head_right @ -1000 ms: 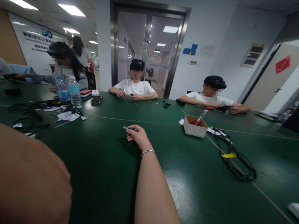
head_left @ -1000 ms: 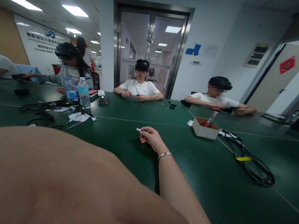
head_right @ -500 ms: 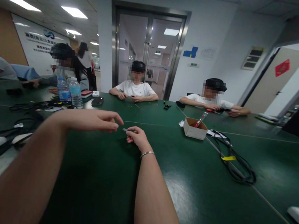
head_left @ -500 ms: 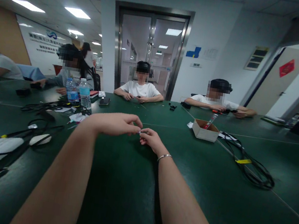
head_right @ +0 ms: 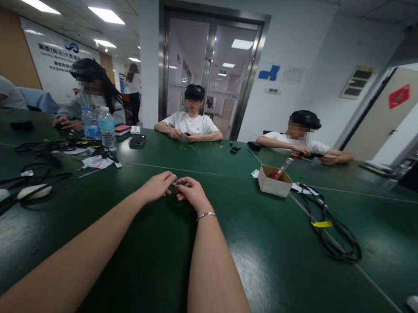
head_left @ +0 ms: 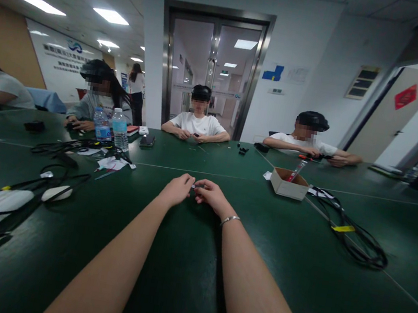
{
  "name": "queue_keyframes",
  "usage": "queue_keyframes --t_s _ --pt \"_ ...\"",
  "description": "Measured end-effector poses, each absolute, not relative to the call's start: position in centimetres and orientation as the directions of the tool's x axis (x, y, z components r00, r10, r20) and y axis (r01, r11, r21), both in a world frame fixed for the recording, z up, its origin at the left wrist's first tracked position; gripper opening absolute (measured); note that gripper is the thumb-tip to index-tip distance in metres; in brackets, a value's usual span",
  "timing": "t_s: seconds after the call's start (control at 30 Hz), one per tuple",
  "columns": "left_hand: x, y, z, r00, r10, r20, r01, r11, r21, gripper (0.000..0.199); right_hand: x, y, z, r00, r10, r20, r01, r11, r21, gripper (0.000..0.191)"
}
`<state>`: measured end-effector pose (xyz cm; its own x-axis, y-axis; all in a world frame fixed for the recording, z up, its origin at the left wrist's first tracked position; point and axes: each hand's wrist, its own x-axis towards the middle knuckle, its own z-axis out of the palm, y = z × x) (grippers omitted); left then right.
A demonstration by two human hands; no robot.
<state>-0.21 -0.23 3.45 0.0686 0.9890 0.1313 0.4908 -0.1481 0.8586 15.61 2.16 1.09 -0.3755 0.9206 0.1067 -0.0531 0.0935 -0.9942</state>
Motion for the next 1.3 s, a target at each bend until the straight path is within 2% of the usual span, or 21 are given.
queue_keyframes --t_s 0.27,0.57,0.93,1.13,1.3 --pt "0.1 0.0 0.1 0.039 0.956 0.292 0.493 -0.273 0.826 0.025 15.3 2.2 1.2 -0.381 0.920 0.089 0.012 0.102 -0.995 0.014" --pt "0.0 0.3 -0.1 0.100 0.933 0.345 0.405 -0.355 0.843 0.026 15.5 1.6 1.8 -0.378 0.923 0.065 -0.031 0.058 -0.998 0.013" --pt "-0.4 0.6 -0.5 0.097 0.933 0.347 0.290 -0.360 0.886 0.018 15.5 1.7 1.8 -0.308 0.950 0.050 -0.013 0.048 -0.999 0.006" --pt "-0.6 0.5 -0.1 0.206 0.938 0.280 0.171 -0.316 0.933 0.020 15.6 1.8 1.6 -0.305 0.950 0.070 -0.060 0.054 -0.997 0.011" --pt "-0.6 0.4 -0.1 0.194 0.946 0.259 0.296 -0.309 0.904 0.014 15.7 1.8 1.5 -0.322 0.944 0.071 -0.066 0.052 -0.996 0.011"
